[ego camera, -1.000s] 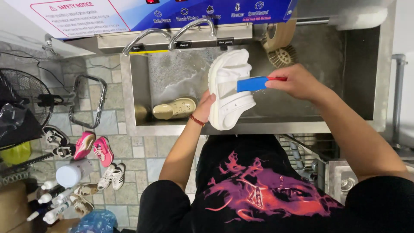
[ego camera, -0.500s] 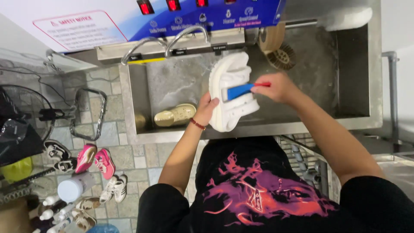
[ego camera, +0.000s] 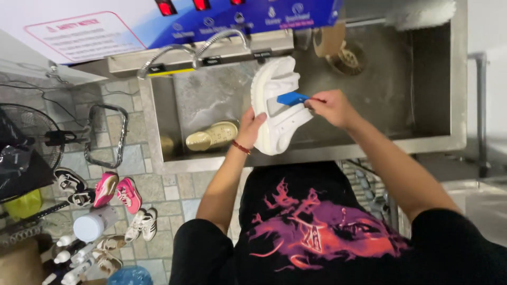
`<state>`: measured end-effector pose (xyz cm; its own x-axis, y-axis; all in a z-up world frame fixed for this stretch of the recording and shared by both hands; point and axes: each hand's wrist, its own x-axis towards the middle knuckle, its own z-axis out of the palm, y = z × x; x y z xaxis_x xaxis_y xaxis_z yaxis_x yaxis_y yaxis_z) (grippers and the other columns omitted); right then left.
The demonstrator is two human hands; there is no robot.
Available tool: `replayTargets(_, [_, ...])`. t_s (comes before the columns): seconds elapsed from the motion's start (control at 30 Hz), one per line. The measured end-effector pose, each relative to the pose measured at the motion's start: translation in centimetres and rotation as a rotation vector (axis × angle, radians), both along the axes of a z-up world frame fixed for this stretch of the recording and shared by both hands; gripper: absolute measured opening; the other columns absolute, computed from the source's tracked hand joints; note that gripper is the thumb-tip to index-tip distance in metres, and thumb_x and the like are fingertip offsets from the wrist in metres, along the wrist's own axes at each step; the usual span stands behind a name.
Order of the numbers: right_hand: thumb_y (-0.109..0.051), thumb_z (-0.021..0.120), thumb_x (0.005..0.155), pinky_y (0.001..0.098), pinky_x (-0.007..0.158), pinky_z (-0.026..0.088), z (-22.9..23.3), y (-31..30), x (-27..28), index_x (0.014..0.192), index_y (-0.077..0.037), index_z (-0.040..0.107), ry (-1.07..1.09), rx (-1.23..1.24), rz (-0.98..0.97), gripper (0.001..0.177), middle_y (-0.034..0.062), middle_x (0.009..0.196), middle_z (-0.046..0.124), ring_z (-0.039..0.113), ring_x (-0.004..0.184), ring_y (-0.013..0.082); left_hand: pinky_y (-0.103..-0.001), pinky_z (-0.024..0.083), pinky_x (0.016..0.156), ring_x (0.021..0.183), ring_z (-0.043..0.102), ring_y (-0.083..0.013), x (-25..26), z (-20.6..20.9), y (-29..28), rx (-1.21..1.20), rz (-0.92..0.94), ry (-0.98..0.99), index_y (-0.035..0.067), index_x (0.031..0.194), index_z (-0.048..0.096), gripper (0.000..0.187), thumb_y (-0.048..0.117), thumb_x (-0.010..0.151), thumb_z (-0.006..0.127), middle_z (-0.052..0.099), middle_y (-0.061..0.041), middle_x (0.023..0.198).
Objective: The person is washing a pair of white shoes using a shoe washing machine and a brush.
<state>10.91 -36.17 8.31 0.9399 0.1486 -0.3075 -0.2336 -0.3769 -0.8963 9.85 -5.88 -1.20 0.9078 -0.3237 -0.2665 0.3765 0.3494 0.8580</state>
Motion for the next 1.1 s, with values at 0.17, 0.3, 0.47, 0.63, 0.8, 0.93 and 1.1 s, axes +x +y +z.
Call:
replayTargets(0.17, [-0.019, 0.071, 0.094, 0.0260, 0.062, 0.049, -2.7, -0.6, 0.8, 0.095, -0.001, 0.077, -0.168, -0.089, 0.098, 0.020, 0.0034, 0.075, 0.070, 0.061, 0.067, 0.0065, -0.032, 0.048, 0.107, 0.123, 0.058, -0.0161, 0.8, -0.8, -0.6, 0.118, -0.110, -0.248, -0.004, 0.144, 0.055, 0.044, 0.015, 0.104, 0.059, 0.065, -0.009, 0.135])
replayTargets(0.3, [-0.019, 0.068, 0.098, 0.0264, 0.063, 0.048, -1.6, -1.0, -0.5, 0.099, -0.001, 0.076, -0.161, -0.025, 0.065, 0.020, 0.0048, 0.079, 0.069, 0.059, 0.069, 0.0070, -0.035, 0.053, 0.098, 0.111, 0.064, -0.0195, 0.4, 0.3, -1.0, 0.048, -0.111, -0.051, -0.007, 0.140, 0.057, 0.041, 0.017, 0.107, 0.060, 0.069, -0.012, 0.126])
replayTargets(0.47, [-0.020, 0.069, 0.097, 0.0271, 0.057, 0.044, -0.5, 1.1, 0.1, 0.096, -0.002, 0.077, -0.073, -0.020, -0.036, 0.020, 0.0010, 0.069, 0.065, 0.055, 0.063, 0.0078, -0.029, 0.046, 0.107, 0.122, 0.058, -0.0128, -0.4, -1.9, -3.5, -0.042, 0.032, -0.030, -0.001, 0.145, 0.050, 0.046, 0.016, 0.103, 0.057, 0.062, -0.005, 0.136])
replayTargets(0.63, [-0.020, 0.069, 0.100, 0.0292, 0.055, 0.041, -0.9, -0.7, -0.1, 0.092, 0.000, 0.075, -0.064, 0.009, -0.022, 0.022, 0.0038, 0.064, 0.061, 0.050, 0.060, 0.0082, -0.032, 0.052, 0.098, 0.113, 0.062, -0.0155, 0.6, 0.6, -2.0, 0.025, -0.042, -0.097, -0.004, 0.140, 0.055, 0.040, 0.014, 0.105, 0.057, 0.067, -0.009, 0.128])
replayTargets(0.8, [-0.020, 0.070, 0.099, 0.0301, 0.055, 0.043, -0.2, -0.7, 0.2, 0.087, 0.001, 0.072, -0.170, -0.062, 0.031, 0.024, 0.0064, 0.064, 0.063, 0.052, 0.059, 0.0089, -0.032, 0.052, 0.097, 0.111, 0.063, -0.0158, 0.0, 0.8, -2.7, -0.050, -0.031, 0.016, -0.003, 0.140, 0.055, 0.039, 0.014, 0.105, 0.056, 0.066, -0.009, 0.126])
replayTargets(0.93, [-0.022, 0.071, 0.097, 0.0297, 0.058, 0.046, -1.0, -1.4, 1.2, 0.091, -0.001, 0.074, -0.181, -0.062, 0.032, 0.022, 0.0075, 0.069, 0.066, 0.056, 0.063, 0.0082, -0.033, 0.052, 0.099, 0.114, 0.063, -0.0176, 1.4, 0.8, -2.6, 0.041, -0.063, -0.085, -0.004, 0.141, 0.055, 0.041, 0.013, 0.103, 0.057, 0.066, -0.010, 0.128])
replayTargets(1.1, [-0.027, 0.072, 0.099, 0.0321, 0.061, 0.046, -0.7, -1.8, 0.5, 0.093, -0.001, 0.075, -0.185, -0.105, 0.016, 0.027, 0.0120, 0.070, 0.064, 0.055, 0.065, 0.0137, -0.034, 0.051, 0.102, 0.117, 0.062, -0.0199, 1.9, 1.3, -2.1, 0.083, -0.090, -0.146, -0.005, 0.144, 0.055, 0.041, 0.014, 0.107, 0.056, 0.067, -0.012, 0.132])
